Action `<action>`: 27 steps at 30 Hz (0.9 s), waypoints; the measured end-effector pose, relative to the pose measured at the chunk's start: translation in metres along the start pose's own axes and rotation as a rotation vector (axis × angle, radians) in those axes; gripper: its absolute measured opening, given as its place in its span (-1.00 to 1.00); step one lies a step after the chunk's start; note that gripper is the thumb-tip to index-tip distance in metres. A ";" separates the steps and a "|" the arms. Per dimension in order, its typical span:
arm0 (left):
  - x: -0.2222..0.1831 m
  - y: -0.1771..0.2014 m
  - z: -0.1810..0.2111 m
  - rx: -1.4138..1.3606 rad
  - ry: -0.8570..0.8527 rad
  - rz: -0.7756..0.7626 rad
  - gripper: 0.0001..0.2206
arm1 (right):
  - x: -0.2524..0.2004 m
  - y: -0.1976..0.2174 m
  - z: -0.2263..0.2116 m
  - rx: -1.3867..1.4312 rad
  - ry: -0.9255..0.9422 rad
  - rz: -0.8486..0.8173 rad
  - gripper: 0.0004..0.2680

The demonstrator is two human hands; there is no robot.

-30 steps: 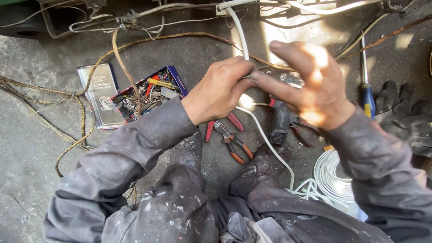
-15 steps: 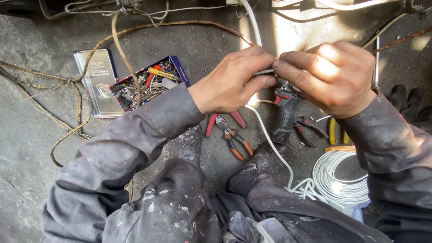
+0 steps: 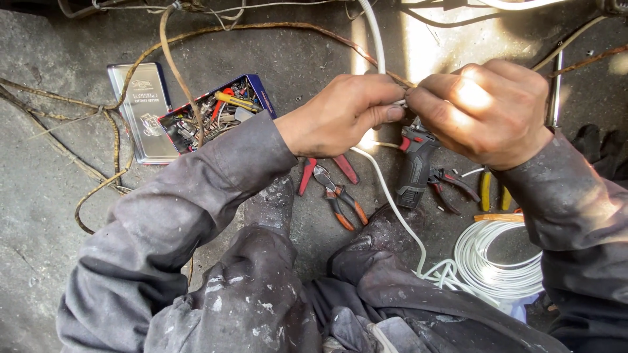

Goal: Connecting and preparing electrical wires for a machine panel using various hand tools like strippers and crimpers.

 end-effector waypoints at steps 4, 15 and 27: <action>-0.004 0.004 0.000 -0.079 0.045 0.057 -0.78 | -0.007 -0.004 0.000 0.000 -0.002 0.036 -0.84; -0.009 0.029 0.024 0.106 -0.011 0.098 -0.83 | -0.010 -0.017 -0.008 0.082 0.011 0.009 -0.80; -0.053 0.008 0.046 0.725 -0.483 0.027 -0.80 | -0.070 -0.081 -0.032 1.161 -1.066 -0.166 -0.91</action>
Point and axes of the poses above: each hand's wrist, its own x-axis towards the middle knuckle, its own y-axis out of the back of the hand, z = x × y, the point moved 9 cm from there along x, towards the middle knuckle, and after that the axes turned 13 degrees about -x, right-handed, at the moved point
